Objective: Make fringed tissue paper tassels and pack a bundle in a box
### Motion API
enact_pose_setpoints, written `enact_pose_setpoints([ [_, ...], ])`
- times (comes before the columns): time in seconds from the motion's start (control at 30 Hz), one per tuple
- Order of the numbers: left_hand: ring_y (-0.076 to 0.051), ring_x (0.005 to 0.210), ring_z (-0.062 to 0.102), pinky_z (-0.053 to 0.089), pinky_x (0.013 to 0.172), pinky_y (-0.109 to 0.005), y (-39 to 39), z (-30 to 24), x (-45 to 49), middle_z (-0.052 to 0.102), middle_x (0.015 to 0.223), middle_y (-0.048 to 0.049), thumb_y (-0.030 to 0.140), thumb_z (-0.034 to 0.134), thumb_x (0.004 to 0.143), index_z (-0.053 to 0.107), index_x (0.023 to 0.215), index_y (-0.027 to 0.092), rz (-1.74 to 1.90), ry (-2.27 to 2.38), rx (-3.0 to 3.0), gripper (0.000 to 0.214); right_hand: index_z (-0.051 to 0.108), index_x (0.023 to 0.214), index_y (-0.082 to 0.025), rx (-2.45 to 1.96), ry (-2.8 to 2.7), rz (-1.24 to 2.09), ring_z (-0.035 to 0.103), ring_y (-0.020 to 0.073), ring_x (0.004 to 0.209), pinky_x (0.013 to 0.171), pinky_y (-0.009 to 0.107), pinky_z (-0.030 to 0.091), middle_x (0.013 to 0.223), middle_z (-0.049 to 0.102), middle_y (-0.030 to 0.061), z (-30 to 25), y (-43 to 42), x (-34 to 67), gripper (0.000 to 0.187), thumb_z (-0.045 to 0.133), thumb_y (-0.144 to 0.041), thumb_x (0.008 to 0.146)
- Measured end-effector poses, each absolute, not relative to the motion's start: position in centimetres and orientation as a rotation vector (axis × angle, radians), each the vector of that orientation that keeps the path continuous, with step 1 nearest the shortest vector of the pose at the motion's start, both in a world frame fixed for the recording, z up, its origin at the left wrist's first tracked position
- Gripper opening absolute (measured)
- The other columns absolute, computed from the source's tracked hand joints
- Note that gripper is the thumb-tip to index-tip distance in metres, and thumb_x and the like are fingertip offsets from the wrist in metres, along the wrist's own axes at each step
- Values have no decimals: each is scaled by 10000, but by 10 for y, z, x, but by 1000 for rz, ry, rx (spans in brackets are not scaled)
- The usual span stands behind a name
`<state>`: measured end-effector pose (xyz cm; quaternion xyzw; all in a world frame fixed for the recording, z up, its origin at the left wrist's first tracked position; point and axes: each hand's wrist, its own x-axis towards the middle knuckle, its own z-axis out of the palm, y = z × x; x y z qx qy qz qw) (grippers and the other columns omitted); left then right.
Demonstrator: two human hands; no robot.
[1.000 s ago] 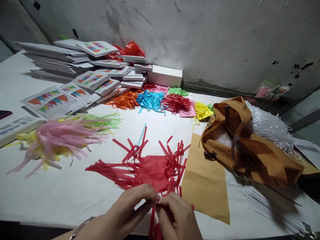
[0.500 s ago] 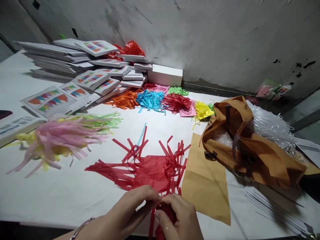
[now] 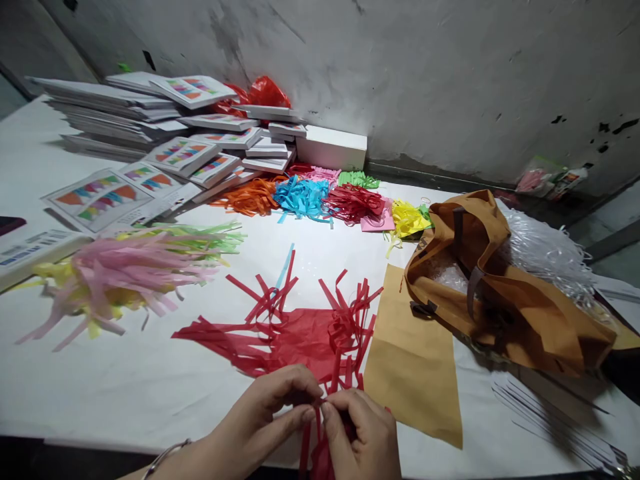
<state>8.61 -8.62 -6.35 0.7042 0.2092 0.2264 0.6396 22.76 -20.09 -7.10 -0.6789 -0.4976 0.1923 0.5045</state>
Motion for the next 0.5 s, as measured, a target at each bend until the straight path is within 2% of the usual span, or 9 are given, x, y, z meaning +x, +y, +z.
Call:
enact_pose_setpoints([
  [0.2, -121, 654, 553, 455, 624, -220, -89, -65, 88, 627, 755, -16, 327, 655, 912, 678, 861, 152, 537, 499, 1454, 183, 685, 821, -233, -1610, -1291, 395, 651, 119, 605, 573, 194, 467, 707, 688, -14, -78, -203, 226, 239, 543, -337, 982],
  [0.4, -121, 664, 537, 444, 632, -222, -90, -68, 89, 611, 755, -8, 379, 699, 884, 667, 816, 149, 507, 521, 1367, 243, 671, 913, -240, -1633, -1367, 176, 667, 137, 652, 653, 217, 484, 762, 701, 0, -83, -207, 218, 157, 535, -202, 980],
  [0.5, -120, 669, 537, 446, 637, -222, -91, -69, 87, 623, 775, -11, 384, 693, 895, 672, 845, 154, 535, 517, 1356, 237, 686, 970, -260, -1619, -1328, 218, 692, 134, 696, 666, 198, 503, 808, 723, -6, -83, -207, 216, 130, 558, -246, 988],
])
